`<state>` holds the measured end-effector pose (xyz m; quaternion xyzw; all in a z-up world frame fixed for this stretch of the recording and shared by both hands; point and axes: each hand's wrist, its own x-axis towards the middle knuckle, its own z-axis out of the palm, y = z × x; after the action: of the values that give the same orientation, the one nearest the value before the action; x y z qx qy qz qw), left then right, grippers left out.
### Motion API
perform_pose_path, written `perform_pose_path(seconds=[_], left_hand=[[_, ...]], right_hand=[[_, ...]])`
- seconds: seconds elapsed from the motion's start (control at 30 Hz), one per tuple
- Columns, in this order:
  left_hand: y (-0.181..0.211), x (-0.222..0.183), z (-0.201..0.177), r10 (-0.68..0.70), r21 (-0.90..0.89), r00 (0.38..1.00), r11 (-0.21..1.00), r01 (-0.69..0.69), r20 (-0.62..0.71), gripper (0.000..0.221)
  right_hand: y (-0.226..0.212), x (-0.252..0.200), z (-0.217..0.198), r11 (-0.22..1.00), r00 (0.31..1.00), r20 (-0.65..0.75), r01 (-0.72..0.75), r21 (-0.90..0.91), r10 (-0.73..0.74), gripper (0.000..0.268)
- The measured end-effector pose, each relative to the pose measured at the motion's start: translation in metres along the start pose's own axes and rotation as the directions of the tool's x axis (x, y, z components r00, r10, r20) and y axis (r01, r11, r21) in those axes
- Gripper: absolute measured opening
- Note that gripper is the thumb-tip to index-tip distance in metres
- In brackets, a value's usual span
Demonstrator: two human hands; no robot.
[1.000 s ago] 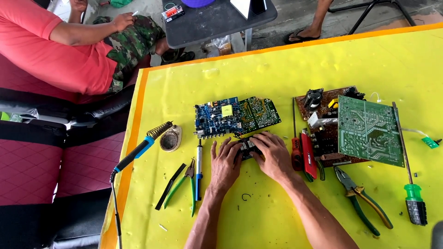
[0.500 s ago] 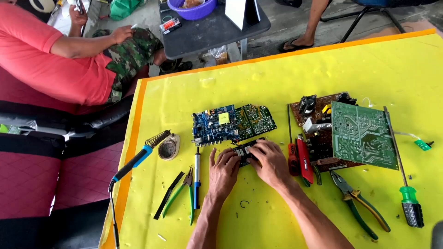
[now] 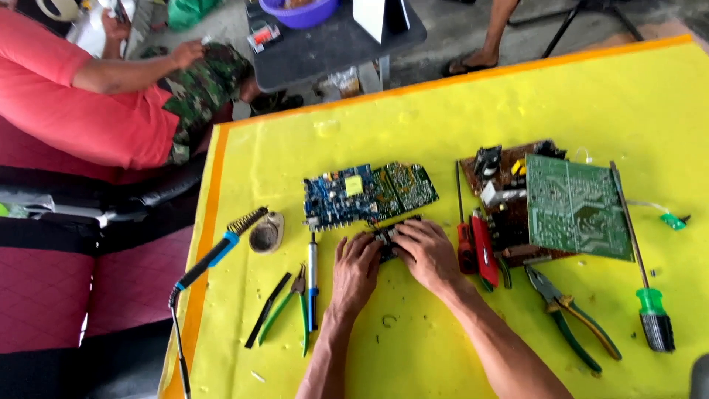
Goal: Inspecting and manipulating components on a circuit board using hands and small tools on a workbench.
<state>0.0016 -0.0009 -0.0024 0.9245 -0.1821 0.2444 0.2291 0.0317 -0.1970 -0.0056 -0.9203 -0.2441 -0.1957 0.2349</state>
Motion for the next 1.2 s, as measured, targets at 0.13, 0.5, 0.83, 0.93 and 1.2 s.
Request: perform_pose_path(seconds=[0.13,0.5,0.83,0.93,1.2], left_hand=[[-0.002,-0.002,0.0,0.025,0.007,0.999,1.0,-0.025,0.026,0.017],[-0.005,-0.002,0.001,-0.048,-0.019,0.999,0.999,0.048,0.007,0.016],[0.0,0.001,-0.007,-0.048,-0.076,0.999,0.996,0.049,0.01,0.018],[0.002,0.002,-0.007,-0.067,-0.066,0.997,0.995,0.069,0.028,0.031],[0.005,0.006,-0.017,-0.028,-0.12,0.998,0.992,0.035,0.059,0.025]], right_hand=[[-0.001,-0.002,-0.005,0.999,1.0,0.009,0.01,-0.034,-0.01,0.018],[-0.013,0.007,-0.019,1.0,0.998,0.067,-0.006,0.024,0.005,0.031],[-0.002,0.001,-0.013,1.0,1.0,-0.003,-0.021,0.014,0.021,0.028],[-0.006,0.003,-0.018,0.995,0.999,0.017,-0.031,0.094,0.03,0.015],[0.011,0.0,-0.009,0.992,0.996,0.034,-0.08,0.099,0.077,0.017]])
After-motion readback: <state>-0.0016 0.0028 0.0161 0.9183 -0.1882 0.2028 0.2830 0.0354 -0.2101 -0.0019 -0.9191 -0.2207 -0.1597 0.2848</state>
